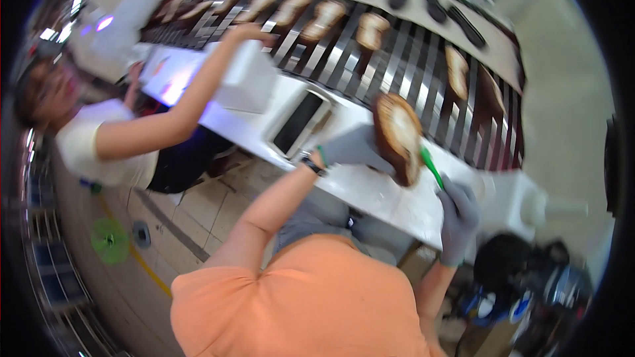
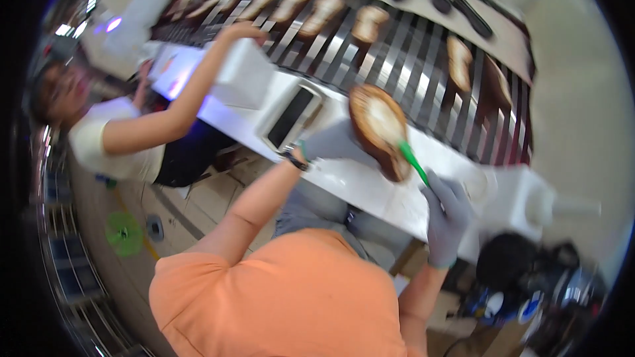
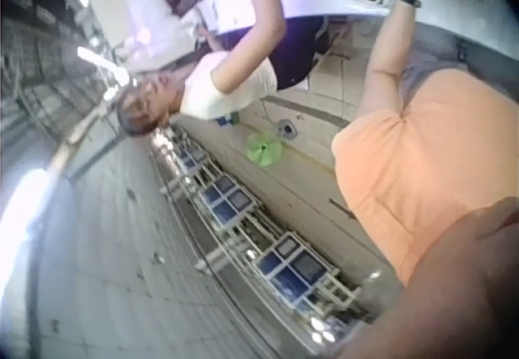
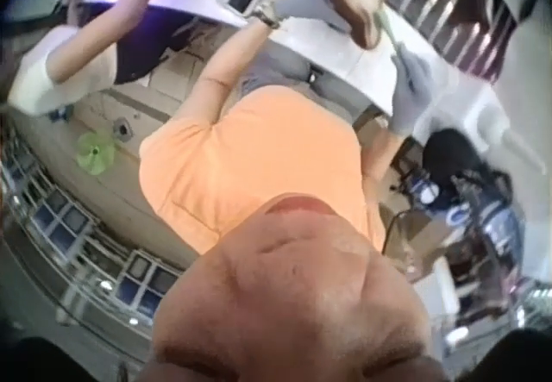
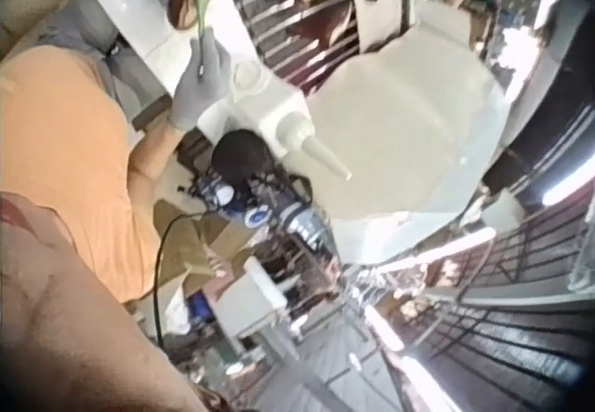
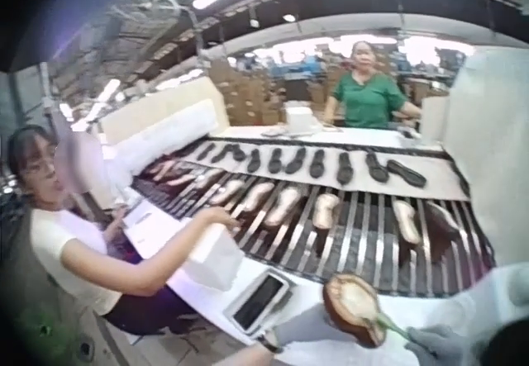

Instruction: Applying adhesive with a brush to the edges of shoe uppers on an assembly line.

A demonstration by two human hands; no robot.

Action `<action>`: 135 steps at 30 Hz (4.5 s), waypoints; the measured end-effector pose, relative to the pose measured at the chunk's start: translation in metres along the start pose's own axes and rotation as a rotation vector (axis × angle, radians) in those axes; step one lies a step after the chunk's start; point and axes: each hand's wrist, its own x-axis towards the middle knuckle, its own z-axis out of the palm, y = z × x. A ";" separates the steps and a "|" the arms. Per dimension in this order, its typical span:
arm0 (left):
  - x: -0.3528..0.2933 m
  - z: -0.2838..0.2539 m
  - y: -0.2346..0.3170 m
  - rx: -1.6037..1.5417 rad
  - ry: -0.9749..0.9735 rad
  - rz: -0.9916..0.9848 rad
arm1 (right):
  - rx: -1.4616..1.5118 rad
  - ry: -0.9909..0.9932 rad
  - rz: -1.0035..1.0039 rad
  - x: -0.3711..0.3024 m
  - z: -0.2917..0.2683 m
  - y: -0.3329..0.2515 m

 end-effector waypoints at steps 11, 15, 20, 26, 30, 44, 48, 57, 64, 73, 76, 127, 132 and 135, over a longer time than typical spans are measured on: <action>-0.003 0.000 0.015 -0.022 -0.018 -0.088 | -0.194 -0.188 -0.059 0.027 -0.019 -0.014; -0.003 0.002 0.018 -0.074 -0.007 -0.080 | -0.325 -0.207 -0.151 0.036 -0.015 -0.018; -0.004 0.003 0.020 -0.049 0.006 -0.084 | -0.445 -0.180 -0.220 0.041 -0.007 -0.026; -0.002 0.002 0.017 -0.052 0.014 -0.105 | -0.435 -0.128 -0.239 0.045 0.007 -0.025; 0.000 -0.001 0.017 -0.044 -0.002 -0.125 | -0.354 -0.075 -0.233 0.047 0.020 -0.015; 0.006 -0.003 0.016 0.001 -0.027 -0.152 | 0.070 0.046 -0.111 0.063 0.054 0.009; 0.009 -0.005 0.016 -0.036 -0.067 -0.173 | 0.031 0.023 -0.152 0.076 0.053 0.014; 0.015 -0.009 0.021 -0.077 -0.090 -0.167 | -0.145 0.049 -0.348 0.109 0.052 0.026; 0.016 -0.012 0.020 -0.117 -0.052 -0.207 | -0.205 0.182 -0.481 0.112 0.054 0.022; 0.016 -0.009 0.013 -0.022 -0.047 -0.171 | 0.239 0.141 -0.111 0.085 0.062 0.029; 0.016 -0.009 0.015 -0.024 -0.043 -0.133 | 0.310 0.128 0.019 0.074 0.059 0.029; -0.055 0.081 -0.009 0.011 0.380 0.039 | -0.363 0.104 0.131 -0.033 0.082 -0.009; -0.055 0.081 -0.010 0.177 0.357 0.057 | -0.122 0.143 0.219 -0.027 0.080 -0.002; -0.052 0.082 -0.010 0.114 0.375 0.024 | 0.301 0.105 0.528 -0.021 0.072 -0.001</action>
